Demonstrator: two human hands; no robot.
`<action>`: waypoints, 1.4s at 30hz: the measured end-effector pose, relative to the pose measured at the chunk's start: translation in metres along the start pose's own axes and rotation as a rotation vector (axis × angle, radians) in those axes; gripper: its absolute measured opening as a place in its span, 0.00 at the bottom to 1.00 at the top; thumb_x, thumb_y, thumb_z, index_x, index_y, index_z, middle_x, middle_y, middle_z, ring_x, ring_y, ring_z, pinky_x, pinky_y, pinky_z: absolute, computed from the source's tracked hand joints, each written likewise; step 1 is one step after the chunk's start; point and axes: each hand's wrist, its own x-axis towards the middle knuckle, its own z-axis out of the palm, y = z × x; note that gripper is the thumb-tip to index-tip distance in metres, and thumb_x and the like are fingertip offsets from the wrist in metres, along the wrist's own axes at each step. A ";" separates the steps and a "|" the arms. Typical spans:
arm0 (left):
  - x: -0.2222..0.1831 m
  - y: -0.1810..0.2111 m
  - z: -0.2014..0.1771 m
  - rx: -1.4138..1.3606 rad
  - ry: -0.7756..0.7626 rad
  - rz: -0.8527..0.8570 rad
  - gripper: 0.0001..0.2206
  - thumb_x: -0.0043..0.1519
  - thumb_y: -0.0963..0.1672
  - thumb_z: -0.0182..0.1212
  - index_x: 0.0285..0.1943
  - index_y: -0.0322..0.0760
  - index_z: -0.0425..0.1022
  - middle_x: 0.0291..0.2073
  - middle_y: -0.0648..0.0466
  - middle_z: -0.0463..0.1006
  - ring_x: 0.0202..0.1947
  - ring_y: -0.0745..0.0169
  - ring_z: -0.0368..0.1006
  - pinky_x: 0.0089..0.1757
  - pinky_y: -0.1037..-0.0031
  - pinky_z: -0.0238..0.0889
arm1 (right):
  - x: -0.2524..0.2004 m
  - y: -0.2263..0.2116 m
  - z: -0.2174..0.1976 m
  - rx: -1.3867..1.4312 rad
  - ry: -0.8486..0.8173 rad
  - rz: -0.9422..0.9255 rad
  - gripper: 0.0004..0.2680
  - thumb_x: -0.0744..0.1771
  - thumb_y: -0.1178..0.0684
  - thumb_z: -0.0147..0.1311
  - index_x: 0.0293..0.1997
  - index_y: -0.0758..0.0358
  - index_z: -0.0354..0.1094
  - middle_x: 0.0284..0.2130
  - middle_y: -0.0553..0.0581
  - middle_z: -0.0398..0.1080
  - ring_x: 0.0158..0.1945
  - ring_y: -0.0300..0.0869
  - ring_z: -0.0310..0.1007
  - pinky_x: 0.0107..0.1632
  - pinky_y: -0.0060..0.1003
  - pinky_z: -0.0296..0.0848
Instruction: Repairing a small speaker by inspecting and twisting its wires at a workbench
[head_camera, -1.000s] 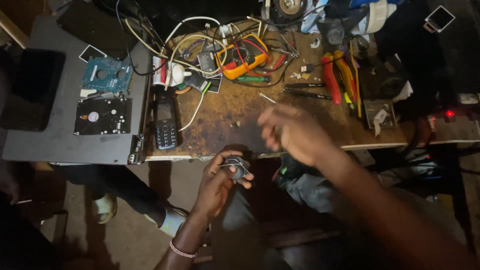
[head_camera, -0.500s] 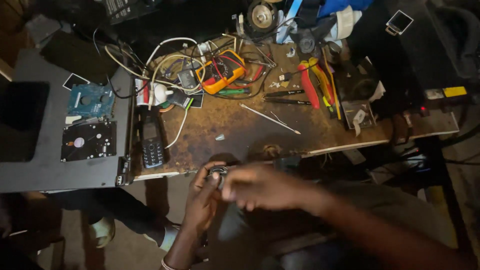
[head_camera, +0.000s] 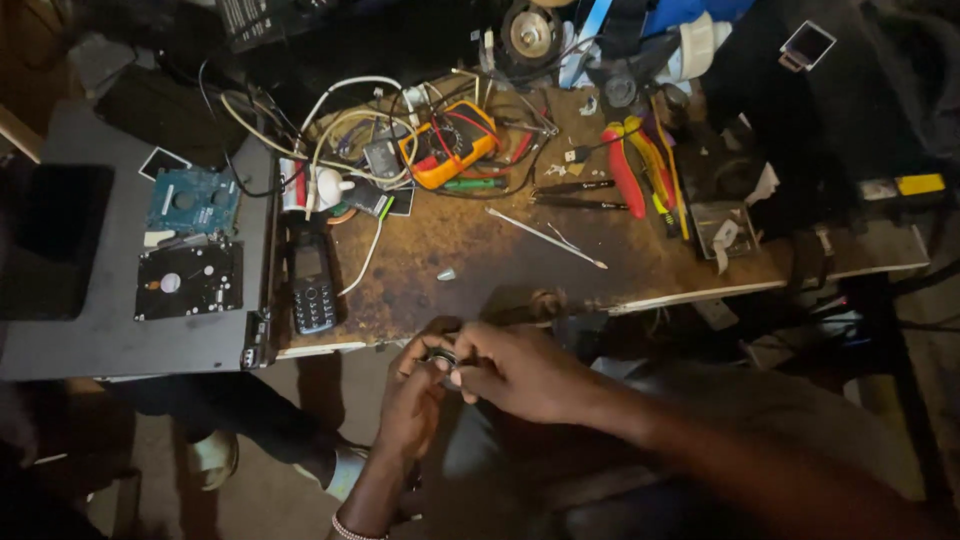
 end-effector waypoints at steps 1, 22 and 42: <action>-0.001 0.000 0.001 0.000 0.005 -0.004 0.05 0.48 0.38 0.50 0.31 0.31 0.66 0.23 0.51 0.68 0.22 0.62 0.65 0.21 0.70 0.62 | 0.000 0.000 0.000 0.004 -0.005 0.003 0.03 0.60 0.53 0.45 0.32 0.56 0.58 0.17 0.45 0.71 0.21 0.36 0.66 0.27 0.32 0.61; -0.001 0.002 0.006 -0.167 -0.077 -0.120 0.20 0.51 0.41 0.47 0.53 0.30 0.57 0.34 0.37 0.69 0.15 0.56 0.72 0.14 0.79 0.68 | 0.004 0.014 -0.015 -0.127 -0.158 -0.402 0.25 0.57 0.54 0.55 0.58 0.64 0.50 0.17 0.57 0.65 0.20 0.49 0.68 0.29 0.39 0.66; -0.004 0.007 0.007 -0.095 -0.118 -0.155 0.20 0.51 0.43 0.52 0.52 0.29 0.60 0.37 0.40 0.70 0.19 0.55 0.72 0.16 0.79 0.69 | 0.005 0.033 -0.004 -0.396 -0.038 -0.479 0.15 0.62 0.49 0.50 0.50 0.63 0.59 0.23 0.62 0.66 0.25 0.55 0.68 0.27 0.45 0.68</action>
